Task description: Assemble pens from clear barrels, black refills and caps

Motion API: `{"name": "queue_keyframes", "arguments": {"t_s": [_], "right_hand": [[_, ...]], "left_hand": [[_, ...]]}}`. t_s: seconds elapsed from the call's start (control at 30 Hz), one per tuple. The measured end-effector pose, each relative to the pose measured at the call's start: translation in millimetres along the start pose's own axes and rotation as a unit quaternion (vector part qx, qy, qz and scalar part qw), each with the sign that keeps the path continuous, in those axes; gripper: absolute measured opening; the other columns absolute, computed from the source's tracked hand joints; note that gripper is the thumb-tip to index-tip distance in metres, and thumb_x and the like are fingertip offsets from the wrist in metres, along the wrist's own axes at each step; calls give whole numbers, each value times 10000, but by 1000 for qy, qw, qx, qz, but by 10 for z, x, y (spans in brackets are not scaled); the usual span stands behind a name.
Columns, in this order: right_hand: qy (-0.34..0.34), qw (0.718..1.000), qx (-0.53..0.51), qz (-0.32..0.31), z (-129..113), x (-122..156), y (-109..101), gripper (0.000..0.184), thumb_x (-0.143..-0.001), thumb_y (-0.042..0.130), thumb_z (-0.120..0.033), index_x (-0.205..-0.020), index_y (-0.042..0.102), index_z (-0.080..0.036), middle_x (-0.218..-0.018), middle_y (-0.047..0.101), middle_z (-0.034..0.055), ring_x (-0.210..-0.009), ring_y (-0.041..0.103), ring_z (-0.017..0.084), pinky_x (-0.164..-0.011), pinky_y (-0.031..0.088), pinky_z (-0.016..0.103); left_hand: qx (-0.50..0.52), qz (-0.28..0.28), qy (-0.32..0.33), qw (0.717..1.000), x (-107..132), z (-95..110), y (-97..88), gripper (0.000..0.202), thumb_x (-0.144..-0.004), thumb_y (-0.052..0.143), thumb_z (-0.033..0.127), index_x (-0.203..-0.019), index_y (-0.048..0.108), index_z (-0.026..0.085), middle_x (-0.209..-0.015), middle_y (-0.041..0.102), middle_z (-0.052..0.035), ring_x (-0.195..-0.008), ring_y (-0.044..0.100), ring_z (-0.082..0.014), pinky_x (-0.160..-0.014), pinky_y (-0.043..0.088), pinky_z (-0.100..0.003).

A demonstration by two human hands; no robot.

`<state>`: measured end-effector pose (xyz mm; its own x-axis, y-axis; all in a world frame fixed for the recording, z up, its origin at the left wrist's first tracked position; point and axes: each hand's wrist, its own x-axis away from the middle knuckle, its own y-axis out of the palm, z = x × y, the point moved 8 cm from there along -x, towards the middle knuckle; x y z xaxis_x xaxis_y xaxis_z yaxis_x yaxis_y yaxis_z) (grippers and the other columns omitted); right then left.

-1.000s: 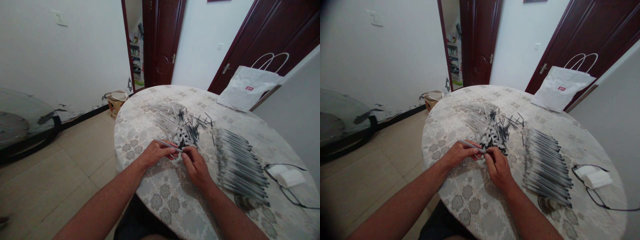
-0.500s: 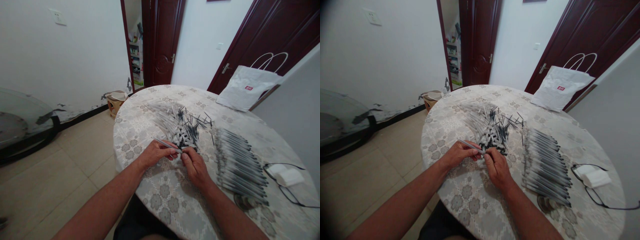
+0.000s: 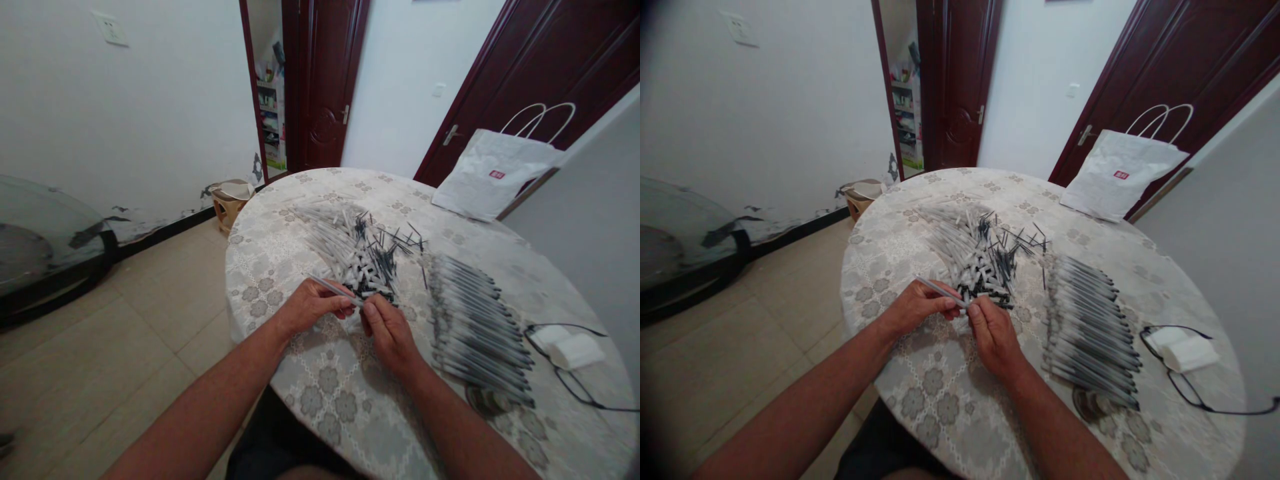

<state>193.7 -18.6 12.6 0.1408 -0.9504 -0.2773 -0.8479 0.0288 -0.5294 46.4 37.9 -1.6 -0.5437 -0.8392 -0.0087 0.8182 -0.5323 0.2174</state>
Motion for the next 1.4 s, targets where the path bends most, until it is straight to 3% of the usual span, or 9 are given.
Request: {"name": "queue_keyframes", "arguments": {"t_s": [0.23,0.47,0.63,0.7,0.8,0.9,0.97,1.17,1.4], "right_hand": [[-16,1000,-2,1,-22,-7,-15,246,-1047,444,-382,-937,583,-210,-784,591,-10,-724,546,151,-660,380,267],[-23,1000,7,-9,-49,-6,-11,365,-1063,401,-388,-780,553,-214,-701,542,-20,-658,533,142,-646,393,267],[-36,999,21,21,-73,-26,-26,197,-1005,522,-368,-1071,624,-213,-860,679,22,-761,628,177,-706,465,282],[-49,997,42,39,-109,-27,-51,186,-996,536,-343,-1074,641,-212,-901,703,39,-801,647,187,-748,478,293],[-38,994,66,84,-103,-23,-156,186,-1003,527,-338,-1030,660,-212,-882,704,38,-797,648,185,-756,477,296],[-12,989,68,128,-13,-20,-281,212,-1003,536,-368,-1051,669,-210,-868,704,33,-780,647,185,-748,482,298],[-3,986,69,154,59,-21,-348,227,-993,556,-387,-1063,673,-206,-863,705,32,-768,648,186,-742,488,301],[-11,981,75,179,120,-32,-407,228,-967,583,-384,-1067,673,-199,-889,709,40,-774,653,187,-734,499,306],[-22,979,79,185,53,-21,-437,209,-964,581,-362,-1064,670,-201,-873,699,35,-750,642,182,-726,500,305]], "left_hand": [[-15,18,6,1000,-2,13,-27,321,-766,838,376,-966,799,127,-772,772,-73,-667,694,-155,-681,560,-269],[-28,10,7,1000,17,61,-4,304,-787,815,392,-932,799,125,-765,764,-73,-675,686,-154,-683,549,-265],[-57,1,21,998,24,115,27,288,-790,801,392,-905,795,128,-723,736,-59,-631,643,-142,-615,515,-249],[-82,7,27,996,19,118,-5,292,-805,781,409,-888,792,129,-724,735,-63,-616,633,-142,-585,501,-247],[-93,110,66,987,17,169,-267,359,-885,675,470,-875,773,125,-792,750,-95,-636,640,-150,-577,490,-254],[-87,292,109,946,110,238,-680,376,-926,588,484,-929,737,139,-865,750,-98,-662,629,-150,-555,459,-248],[-144,352,91,920,166,259,-829,321,-907,601,448,-941,726,154,-871,743,-84,-675,620,-155,-545,438,-248],[-429,261,46,864,259,310,-644,194,-871,620,296,-990,721,180,-925,731,-74,-861,664,-221,-801,487,-342],[-589,187,52,784,395,193,-351,243,-903,602,252,-1139,630,199,-1036,677,-85,-978,648,-242,-875,476,-356]]}}
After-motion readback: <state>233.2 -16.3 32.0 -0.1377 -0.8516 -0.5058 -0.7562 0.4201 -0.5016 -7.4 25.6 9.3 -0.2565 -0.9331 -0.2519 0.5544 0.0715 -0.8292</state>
